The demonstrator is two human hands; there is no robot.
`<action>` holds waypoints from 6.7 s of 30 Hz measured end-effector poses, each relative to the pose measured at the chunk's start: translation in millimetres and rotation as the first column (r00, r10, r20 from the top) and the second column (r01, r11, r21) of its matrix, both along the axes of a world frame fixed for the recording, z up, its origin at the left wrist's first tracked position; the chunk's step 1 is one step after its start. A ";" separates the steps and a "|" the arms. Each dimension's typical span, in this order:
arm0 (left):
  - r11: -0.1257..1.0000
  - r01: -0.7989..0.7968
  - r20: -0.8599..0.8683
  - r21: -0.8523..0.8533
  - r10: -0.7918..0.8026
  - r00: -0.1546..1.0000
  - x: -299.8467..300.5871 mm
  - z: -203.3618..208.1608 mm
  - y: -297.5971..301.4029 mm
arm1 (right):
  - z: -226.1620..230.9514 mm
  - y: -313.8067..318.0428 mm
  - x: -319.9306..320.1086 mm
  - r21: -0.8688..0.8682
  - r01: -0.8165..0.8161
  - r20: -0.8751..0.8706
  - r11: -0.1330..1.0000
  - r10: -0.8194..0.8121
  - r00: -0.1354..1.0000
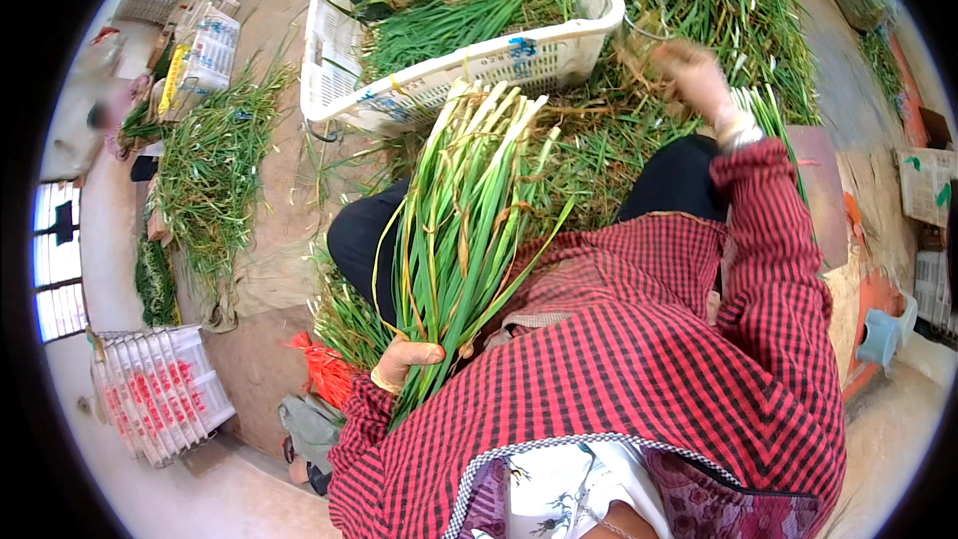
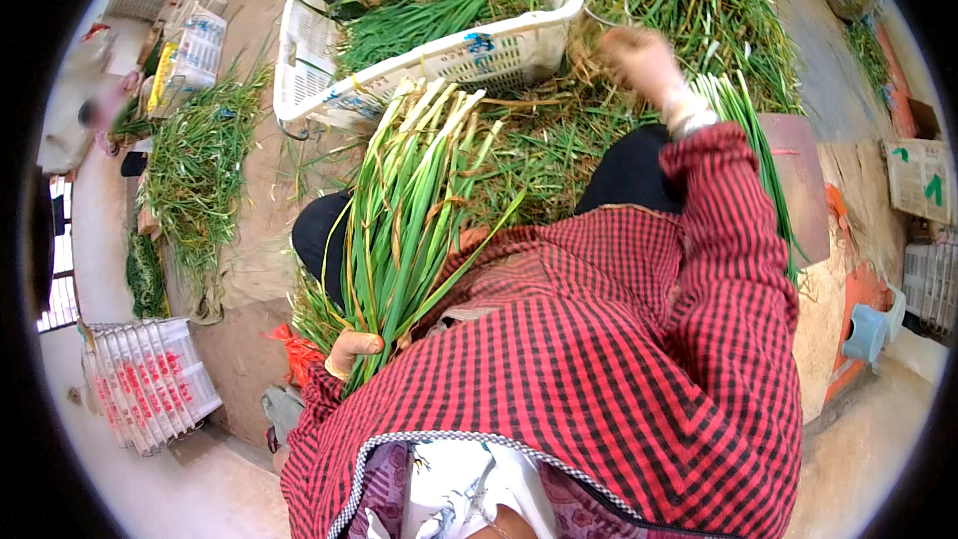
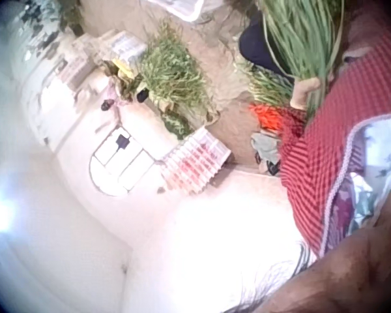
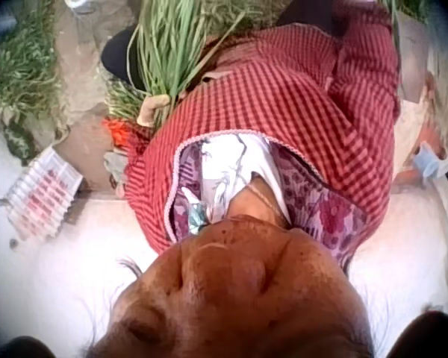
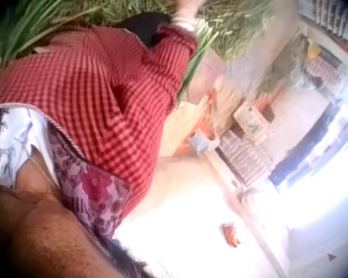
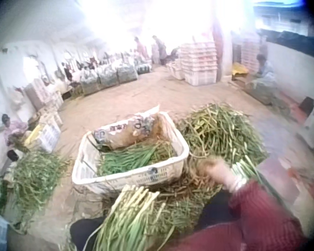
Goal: The person bundles green onions using rubber bands, sorts through bunches of the vegetables to remove wilted pieces, and places the cleaned bundles into a white plastic crate.
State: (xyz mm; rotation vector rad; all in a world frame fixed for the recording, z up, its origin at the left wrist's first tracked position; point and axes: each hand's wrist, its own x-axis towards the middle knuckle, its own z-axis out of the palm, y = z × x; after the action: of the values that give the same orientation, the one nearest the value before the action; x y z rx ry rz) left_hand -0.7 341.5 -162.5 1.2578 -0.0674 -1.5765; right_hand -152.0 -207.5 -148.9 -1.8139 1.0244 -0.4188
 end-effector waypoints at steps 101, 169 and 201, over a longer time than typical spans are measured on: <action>1.000 -0.001 0.283 0.009 -0.002 0.959 -15.5 49.6 -58.0 | 9.9 130.4 52.2 -0.203 -0.668 0.294 0.716 0.695 0.656; 0.999 0.000 0.399 0.041 -0.016 0.917 -6.4 43.4 -37.3 | 4.0 29.7 23.3 -0.303 -0.331 -0.275 0.894 0.251 0.928; 0.996 0.026 0.409 0.085 -0.058 0.911 -7.8 47.3 -41.2 | -11.7 -46.0 -3.3 -0.552 -0.461 -0.640 0.694 0.001 0.768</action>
State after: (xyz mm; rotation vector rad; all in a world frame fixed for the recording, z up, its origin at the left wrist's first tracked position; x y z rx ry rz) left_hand -8.5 300.3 -115.2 1.6453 -0.3060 -1.3353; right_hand -155.2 -253.4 -160.6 -2.8656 1.0863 -0.0163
